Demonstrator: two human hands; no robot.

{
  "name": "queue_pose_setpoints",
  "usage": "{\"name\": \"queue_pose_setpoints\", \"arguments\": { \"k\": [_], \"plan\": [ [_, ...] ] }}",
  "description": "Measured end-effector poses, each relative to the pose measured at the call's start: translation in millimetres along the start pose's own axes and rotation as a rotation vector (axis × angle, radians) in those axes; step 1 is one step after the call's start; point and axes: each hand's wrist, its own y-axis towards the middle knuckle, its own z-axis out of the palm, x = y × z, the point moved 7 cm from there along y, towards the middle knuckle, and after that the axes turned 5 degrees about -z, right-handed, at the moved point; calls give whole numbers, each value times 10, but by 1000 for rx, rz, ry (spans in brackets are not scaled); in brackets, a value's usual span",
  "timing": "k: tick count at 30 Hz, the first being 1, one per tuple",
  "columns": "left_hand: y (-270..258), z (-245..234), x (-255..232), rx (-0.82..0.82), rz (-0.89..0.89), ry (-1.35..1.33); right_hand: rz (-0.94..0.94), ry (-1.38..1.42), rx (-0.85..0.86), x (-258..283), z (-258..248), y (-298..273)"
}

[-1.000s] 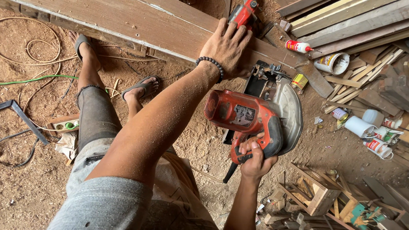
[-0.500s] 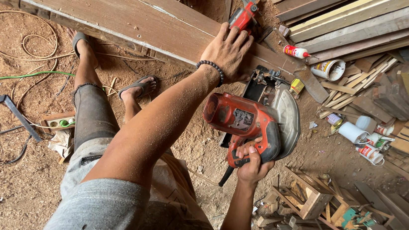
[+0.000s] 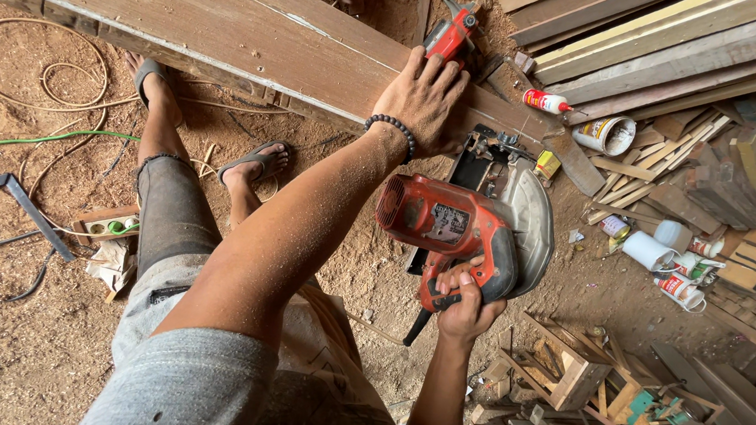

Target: The person measures a piece of wood with a square, marks it, and then cuts through the wood using a circular saw.

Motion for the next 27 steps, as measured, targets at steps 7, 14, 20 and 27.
{"name": "queue_pose_setpoints", "arguments": {
  "k": [7, 14, 20, 27],
  "plan": [
    [5, 4, -4, 11, 0, 9, -43, -9, 99, 1, 5, 34],
    [4, 5, -6, 10, -4, 15, -48, -16, 63, 9, 12, 43],
    [21, -20, 2, -10, -19, 11, -27, -25, 54, 11, 24, 77],
    [34, 22, 3, -8, -31, -5, 1, -8, 52, -90, -86, 118]
  ]
}}
